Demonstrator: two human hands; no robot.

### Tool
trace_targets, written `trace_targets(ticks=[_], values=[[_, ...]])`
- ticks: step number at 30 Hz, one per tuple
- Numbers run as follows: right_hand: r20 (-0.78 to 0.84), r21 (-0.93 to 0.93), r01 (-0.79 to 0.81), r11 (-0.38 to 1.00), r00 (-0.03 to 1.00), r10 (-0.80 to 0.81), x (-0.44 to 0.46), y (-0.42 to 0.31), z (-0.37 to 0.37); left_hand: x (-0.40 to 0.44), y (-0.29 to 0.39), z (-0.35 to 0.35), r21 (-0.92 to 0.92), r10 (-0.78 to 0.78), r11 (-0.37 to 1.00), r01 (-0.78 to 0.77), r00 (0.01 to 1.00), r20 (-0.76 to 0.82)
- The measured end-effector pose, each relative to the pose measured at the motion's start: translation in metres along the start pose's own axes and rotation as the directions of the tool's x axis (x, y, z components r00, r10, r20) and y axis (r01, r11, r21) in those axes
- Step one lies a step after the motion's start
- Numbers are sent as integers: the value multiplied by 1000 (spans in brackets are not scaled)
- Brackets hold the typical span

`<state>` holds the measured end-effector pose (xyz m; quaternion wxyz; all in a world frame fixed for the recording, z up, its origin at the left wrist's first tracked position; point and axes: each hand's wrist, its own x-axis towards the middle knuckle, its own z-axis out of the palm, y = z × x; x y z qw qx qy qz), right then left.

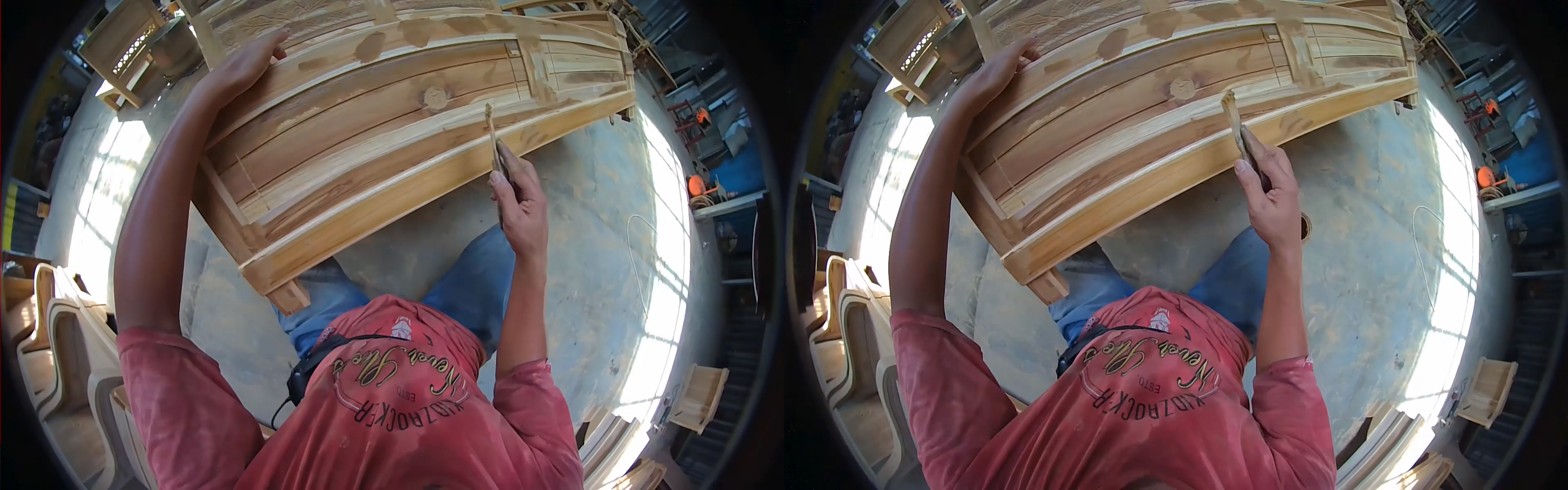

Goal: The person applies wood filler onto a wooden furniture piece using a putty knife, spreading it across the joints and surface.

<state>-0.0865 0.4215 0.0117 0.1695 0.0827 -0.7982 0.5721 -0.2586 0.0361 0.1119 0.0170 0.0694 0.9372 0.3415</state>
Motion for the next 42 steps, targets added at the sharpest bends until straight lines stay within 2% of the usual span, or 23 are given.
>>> trace_targets(ticks=[1,3,8,14,18,20,21,25,28,31,33,35,42], values=[[-3,-1,-1,1000,1000,1,9,-1,3,0,0,0,-3,-6,1000,6,1000,1],[50,-208,124,970,992,-116,23,-11,9,-1,1,-1,-9,-20,1000,20,1000,2],[30,-313,119,942,993,-116,28,-17,6,-1,3,-1,-5,-35,999,35,999,6],[113,-320,129,939,989,-97,21,1,10,-12,11,-4,8,-50,999,50,999,8],[22,-207,0,978,1000,5,32,-8,11,-11,22,3,-4,-98,995,98,995,4],[71,-324,60,944,997,-39,47,-16,3,-18,24,3,-15,-131,991,131,991,4],[128,-323,189,927,980,-155,58,-17,0,-8,26,4,-22,-159,987,159,987,1],[335,-515,329,792,927,-168,92,-66,-4,-68,21,3,-52,-269,962,268,963,-11],[272,-548,309,778,945,-183,90,-90,2,-94,32,2,-55,-263,963,262,965,-2],[161,-602,184,777,981,-108,53,-83,11,-101,38,3,-50,-203,977,205,978,35],[179,-592,121,797,984,-17,27,-71,20,-104,41,6,-54,-176,983,178,983,44],[172,-556,91,826,985,8,13,-52,32,-102,42,6,-59,-169,983,171,985,44],[187,-566,169,807,980,-74,20,-49,52,-101,55,9,-26,-169,985,170,984,54]])
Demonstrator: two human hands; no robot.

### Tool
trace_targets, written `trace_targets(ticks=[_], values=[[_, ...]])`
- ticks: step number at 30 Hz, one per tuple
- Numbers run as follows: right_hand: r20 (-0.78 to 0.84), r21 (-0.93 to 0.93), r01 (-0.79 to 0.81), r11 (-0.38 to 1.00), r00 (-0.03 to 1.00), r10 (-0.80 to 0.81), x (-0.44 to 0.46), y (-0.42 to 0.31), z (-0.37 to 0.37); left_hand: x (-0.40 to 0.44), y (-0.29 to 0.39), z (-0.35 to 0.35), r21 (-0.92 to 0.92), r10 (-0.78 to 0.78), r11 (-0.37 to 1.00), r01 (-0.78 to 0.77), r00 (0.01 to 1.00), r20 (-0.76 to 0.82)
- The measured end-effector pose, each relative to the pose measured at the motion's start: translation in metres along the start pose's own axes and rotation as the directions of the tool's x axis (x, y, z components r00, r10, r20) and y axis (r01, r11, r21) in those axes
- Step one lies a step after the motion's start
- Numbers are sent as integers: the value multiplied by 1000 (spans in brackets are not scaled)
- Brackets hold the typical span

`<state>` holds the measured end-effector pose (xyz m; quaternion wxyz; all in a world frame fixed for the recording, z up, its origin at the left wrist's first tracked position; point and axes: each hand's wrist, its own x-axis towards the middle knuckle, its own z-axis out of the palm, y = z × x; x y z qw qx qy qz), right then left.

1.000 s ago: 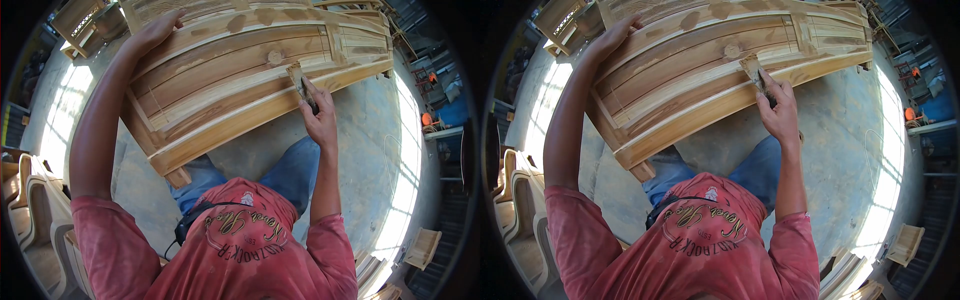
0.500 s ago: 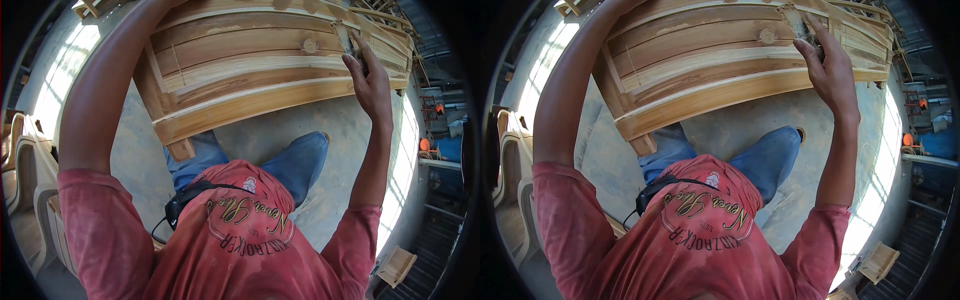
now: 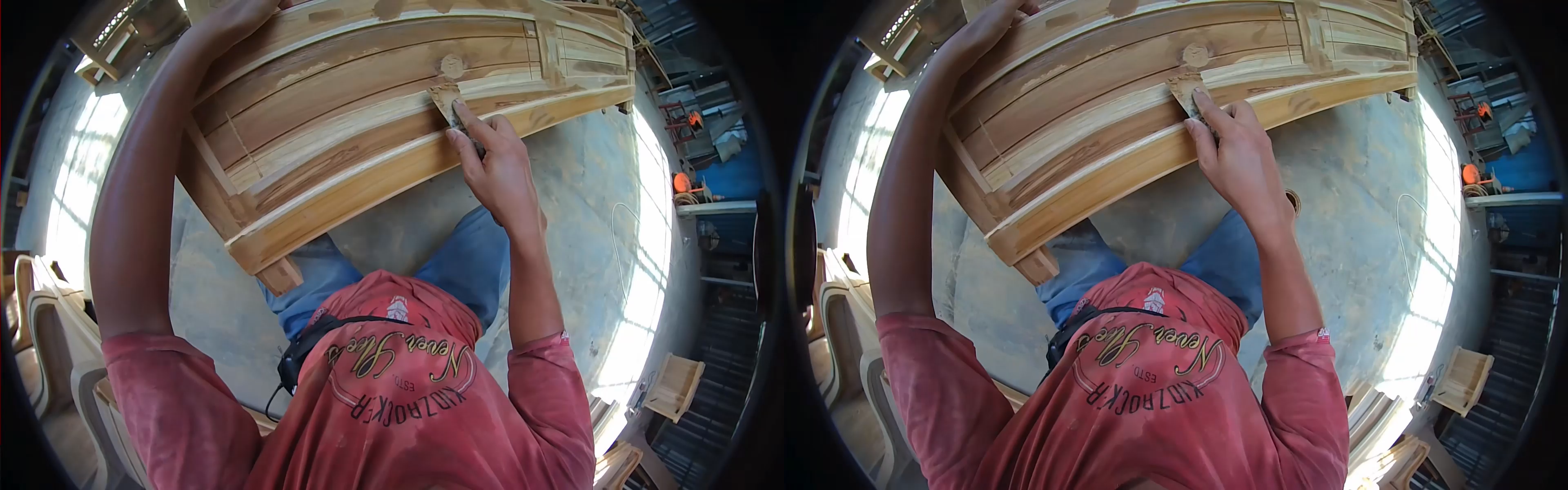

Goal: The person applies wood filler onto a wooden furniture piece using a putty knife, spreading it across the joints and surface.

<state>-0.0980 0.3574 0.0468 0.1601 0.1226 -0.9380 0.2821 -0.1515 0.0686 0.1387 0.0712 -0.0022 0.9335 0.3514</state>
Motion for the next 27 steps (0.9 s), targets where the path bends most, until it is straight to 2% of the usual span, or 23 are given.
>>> trace_targets(ticks=[2,6,13,14,16,25,27], values=[[2,-11,8,1000,1000,-8,2,-1,1,0,4,1,5,-4,1000,4,1000,5],[87,-172,29,985,996,-14,6,-4,3,-8,13,4,7,-28,1000,28,1000,6],[99,-184,83,979,993,-65,6,-11,-3,-15,26,10,10,-72,997,72,997,-16],[106,-185,74,980,993,-55,6,-12,0,19,54,8,10,-79,997,79,997,-18],[119,-184,62,981,992,-41,6,-16,6,-15,28,9,13,-98,995,98,995,-26],[121,-124,50,991,992,-35,0,-29,13,-24,39,10,27,-149,988,150,988,-49],[137,-107,101,989,987,-86,1,-26,8,-26,43,12,31,-162,986,164,985,-53]])
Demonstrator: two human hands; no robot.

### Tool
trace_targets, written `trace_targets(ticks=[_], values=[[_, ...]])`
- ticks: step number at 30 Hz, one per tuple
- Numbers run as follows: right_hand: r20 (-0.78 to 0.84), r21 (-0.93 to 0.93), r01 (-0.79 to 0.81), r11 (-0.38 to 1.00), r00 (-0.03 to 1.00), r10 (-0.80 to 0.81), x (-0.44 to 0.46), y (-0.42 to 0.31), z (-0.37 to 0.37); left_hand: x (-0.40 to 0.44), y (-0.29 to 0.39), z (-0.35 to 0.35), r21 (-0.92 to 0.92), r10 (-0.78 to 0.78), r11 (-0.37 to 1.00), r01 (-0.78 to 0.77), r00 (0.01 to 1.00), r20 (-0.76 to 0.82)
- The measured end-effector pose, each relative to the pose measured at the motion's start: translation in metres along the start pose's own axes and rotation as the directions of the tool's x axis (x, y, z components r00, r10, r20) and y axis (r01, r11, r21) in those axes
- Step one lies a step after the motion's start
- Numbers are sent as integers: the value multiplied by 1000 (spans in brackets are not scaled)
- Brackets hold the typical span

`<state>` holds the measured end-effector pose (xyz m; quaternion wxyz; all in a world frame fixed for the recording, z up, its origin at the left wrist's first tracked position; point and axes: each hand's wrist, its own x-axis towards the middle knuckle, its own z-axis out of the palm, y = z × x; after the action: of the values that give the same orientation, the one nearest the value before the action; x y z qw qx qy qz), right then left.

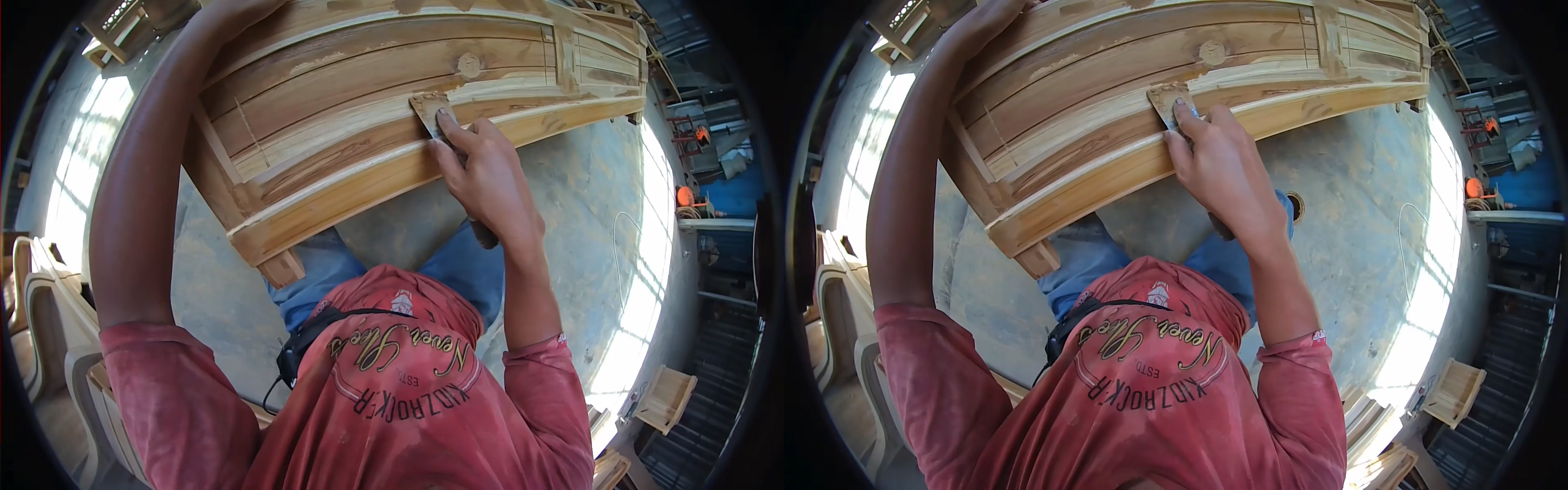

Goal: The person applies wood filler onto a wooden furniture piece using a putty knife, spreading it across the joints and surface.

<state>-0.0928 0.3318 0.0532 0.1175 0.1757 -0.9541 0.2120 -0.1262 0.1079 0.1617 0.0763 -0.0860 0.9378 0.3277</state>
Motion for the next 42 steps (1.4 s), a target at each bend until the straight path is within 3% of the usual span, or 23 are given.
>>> trace_targets(ticks=[2,6,10,14,20,25,29,31,32,34,37,39,42], values=[[-28,-33,34,999,999,-35,2,9,-19,-5,0,0,3,-20,1000,20,1000,-3],[2,-315,295,902,951,-310,29,50,-41,-13,16,2,14,-67,998,67,998,13],[58,-309,308,900,950,-305,41,54,-43,-7,28,4,31,-77,997,77,997,14],[131,-452,402,796,913,-387,47,34,-35,10,44,9,53,-101,994,101,995,10],[51,-501,353,790,923,-380,47,60,-31,6,57,11,83,-145,986,144,989,6],[70,-574,257,778,962,-266,45,88,-48,3,63,15,107,-140,984,140,990,-6],[-70,-495,57,867,992,-105,37,107,-54,6,60,17,120,-112,986,116,993,-42],[-118,-102,-53,993,992,41,24,94,-48,-9,53,16,112,-132,984,140,988,-75],[-108,-88,-15,996,994,5,18,85,-44,-14,47,14,105,-165,979,176,981,-105],[0,278,-130,952,991,135,3,62,-30,-16,35,7,88,-264,955,283,948,-179],[71,391,-52,919,997,26,-3,15,-4,-9,17,-9,42,-399,904,425,876,-270],[-95,376,253,891,967,-235,2,-8,8,-13,10,-17,6,-461,874,485,835,-299],[-30,277,366,888,927,-373,38,-35,-6,-15,2,-23,-44,-536,834,550,789,-300]])
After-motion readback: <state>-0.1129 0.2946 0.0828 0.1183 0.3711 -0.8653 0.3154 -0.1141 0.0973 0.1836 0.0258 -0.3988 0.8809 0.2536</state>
